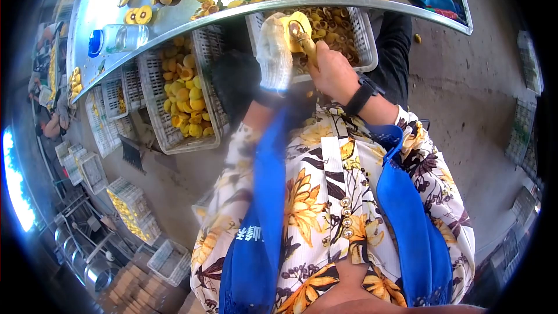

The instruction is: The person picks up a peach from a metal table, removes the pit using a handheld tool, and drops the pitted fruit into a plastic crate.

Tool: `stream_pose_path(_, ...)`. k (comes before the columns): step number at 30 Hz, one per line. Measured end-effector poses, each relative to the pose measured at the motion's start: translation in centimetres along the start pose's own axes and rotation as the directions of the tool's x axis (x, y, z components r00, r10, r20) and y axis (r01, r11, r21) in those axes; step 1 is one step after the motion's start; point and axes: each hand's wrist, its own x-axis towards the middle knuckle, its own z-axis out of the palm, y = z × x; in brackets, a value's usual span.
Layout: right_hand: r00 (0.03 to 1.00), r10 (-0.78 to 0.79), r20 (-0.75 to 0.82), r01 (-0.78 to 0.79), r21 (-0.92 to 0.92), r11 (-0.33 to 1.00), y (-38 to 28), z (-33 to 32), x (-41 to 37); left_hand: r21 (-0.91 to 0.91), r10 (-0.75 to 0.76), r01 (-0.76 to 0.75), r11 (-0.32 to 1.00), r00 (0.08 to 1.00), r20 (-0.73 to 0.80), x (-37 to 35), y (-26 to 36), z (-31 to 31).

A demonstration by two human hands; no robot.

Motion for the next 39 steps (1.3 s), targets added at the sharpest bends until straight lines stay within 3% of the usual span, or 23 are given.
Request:
stream_pose_path(4, 0.999, -0.003, 0.048, 0.003, -0.013, 1.0, -0.8, 0.0, -0.5, 0.126, -0.006, -0.004, 0.992, 0.997, 0.073, 0.3, 0.3, -1.3)
stream_pose_path(7, 0.996, -0.02, 0.092, 0.025, -0.052, 0.998, -0.6, -0.2, -0.8, 0.048, -0.163, 0.156, 0.987, 0.963, 0.214, 1.4, -0.3, -2.8)
stream_pose_path(11, 0.974, -0.13, 0.184, 0.147, -0.082, 0.986, -0.4, -0.4, -0.8, 0.027, -0.277, 0.3, 0.953, 0.838, 0.469, 3.3, -0.5, -5.1)
stream_pose_path(13, 0.977, -0.048, 0.21, 0.053, -0.02, 0.998, 0.4, 0.4, -0.5, 0.258, -0.127, -0.015, 0.966, 0.843, 0.522, 4.5, -2.0, -6.0)
stream_pose_path(15, 0.97, 0.018, 0.242, -0.036, 0.071, 0.997, 1.0, 0.8, 0.0, 0.398, 0.042, -0.376, 0.837, 0.769, 0.638, 4.9, -1.0, -6.2)
stream_pose_path(16, 0.963, 0.044, 0.264, -0.081, 0.132, 0.988, 1.1, 0.9, 0.3, 0.303, -0.071, -0.11, 0.947, 0.846, 0.528, 4.5, -0.5, -5.9)
stream_pose_path(17, 0.955, 0.067, 0.289, -0.127, 0.192, 0.973, 1.0, 1.0, 0.5, 0.162, -0.212, 0.156, 0.974, 0.878, 0.428, 3.5, 0.6, -5.1)
stream_pose_path(18, 0.948, 0.084, 0.306, -0.188, 0.329, 0.925, 0.5, 1.0, 0.2, -0.012, -0.365, 0.394, 0.919, 0.863, 0.348, 2.6, 1.5, -4.2)
stream_pose_path(20, 0.931, 0.11, 0.348, -0.304, 0.571, 0.763, -0.9, 0.8, -0.6, -0.209, -0.315, 0.387, 0.898, 0.897, 0.31, 1.5, 1.3, -3.1)
stream_pose_path(22, 0.905, 0.13, 0.405, -0.365, 0.584, 0.725, -1.0, 0.8, -0.7, -0.466, -0.213, 0.338, 0.817, 0.929, 0.301, 0.8, 1.2, -2.2)
stream_pose_path(25, 0.875, 0.156, 0.458, -0.426, 0.575, 0.698, -1.1, 1.1, -0.7, -0.22, -0.188, 0.204, 0.954, 0.978, 0.094, -0.2, 0.5, -1.8)
stream_pose_path(28, 0.872, 0.169, 0.459, -0.426, 0.542, 0.725, -1.1, 1.1, -0.5, -0.216, -0.139, 0.127, 0.968, 0.989, -0.043, -0.8, -0.3, -0.9)
stream_pose_path(32, 0.876, 0.206, 0.436, -0.395, 0.406, 0.824, -0.2, 1.8, -0.1, -0.299, -0.15, 0.142, 0.944, 0.989, -0.003, -0.5, -0.8, -1.0)
stream_pose_path(35, 0.947, 0.181, 0.265, -0.251, 0.264, 0.931, -0.4, 2.1, -0.6, -0.213, -0.266, 0.288, 0.934, 0.956, 0.124, 0.2, -0.2, -1.8)
stream_pose_path(38, 0.936, 0.233, 0.263, -0.29, 0.201, 0.936, -0.7, 1.9, -0.8, -0.155, -0.411, 0.442, 0.884, 0.89, 0.196, 1.0, 0.2, -2.3)
stream_pose_path(39, 0.97, 0.161, 0.185, -0.19, 0.153, 0.97, 0.1, 2.6, -0.8, -0.15, -0.417, 0.442, 0.885, 0.893, 0.173, 1.0, 0.5, -2.1)
